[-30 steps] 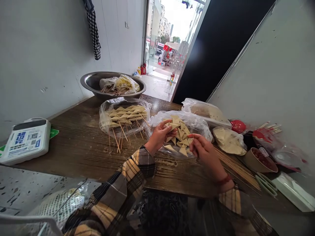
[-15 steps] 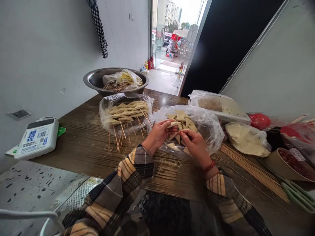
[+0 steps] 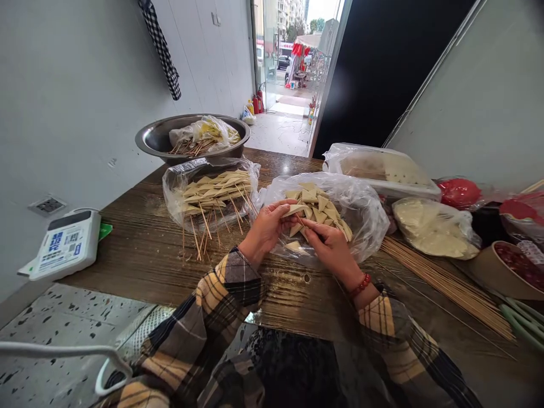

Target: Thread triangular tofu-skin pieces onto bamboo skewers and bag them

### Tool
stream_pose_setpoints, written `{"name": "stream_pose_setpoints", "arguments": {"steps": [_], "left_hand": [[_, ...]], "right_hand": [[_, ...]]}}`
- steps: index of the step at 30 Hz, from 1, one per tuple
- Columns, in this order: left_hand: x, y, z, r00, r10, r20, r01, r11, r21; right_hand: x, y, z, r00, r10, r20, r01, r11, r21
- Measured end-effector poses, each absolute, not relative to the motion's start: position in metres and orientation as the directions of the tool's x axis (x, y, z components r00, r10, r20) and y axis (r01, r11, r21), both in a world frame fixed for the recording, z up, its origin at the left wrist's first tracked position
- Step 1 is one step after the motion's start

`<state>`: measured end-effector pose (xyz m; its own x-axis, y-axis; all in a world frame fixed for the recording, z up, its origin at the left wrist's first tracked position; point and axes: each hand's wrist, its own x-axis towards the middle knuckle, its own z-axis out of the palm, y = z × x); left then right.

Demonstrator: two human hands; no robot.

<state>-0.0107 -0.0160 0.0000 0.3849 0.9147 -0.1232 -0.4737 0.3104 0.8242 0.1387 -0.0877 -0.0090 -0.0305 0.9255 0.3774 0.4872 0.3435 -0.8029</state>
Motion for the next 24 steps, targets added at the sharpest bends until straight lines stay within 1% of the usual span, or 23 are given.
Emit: {"name": "stream_pose_setpoints", "arguments": {"steps": [5, 14, 24], "left_hand": [[-0.0100, -0.0165, -0.0015, 0.407, 0.906, -0.118, -0.466, 0.317, 0.826], [-0.0096, -0.0202, 0.0027, 0.393, 0.907, -0.150, -0.487, 0.344, 0.803], [-0.0105, -0.0198, 0.0029, 0.407, 0.901, -0.149, -0.477, 0.349, 0.807]], "right_hand": [[0.1383, -0.0874, -0.0107, -0.002, 0.924, 0.383, 0.497, 0.333, -0.801], [0.1384, -0.0882, -0.0101, -0.019, 0.927, 0.374, 0.479, 0.337, -0.811], [0.1383, -0.0878, -0.0107, -0.013, 0.934, 0.357, 0.477, 0.319, -0.819]]}}
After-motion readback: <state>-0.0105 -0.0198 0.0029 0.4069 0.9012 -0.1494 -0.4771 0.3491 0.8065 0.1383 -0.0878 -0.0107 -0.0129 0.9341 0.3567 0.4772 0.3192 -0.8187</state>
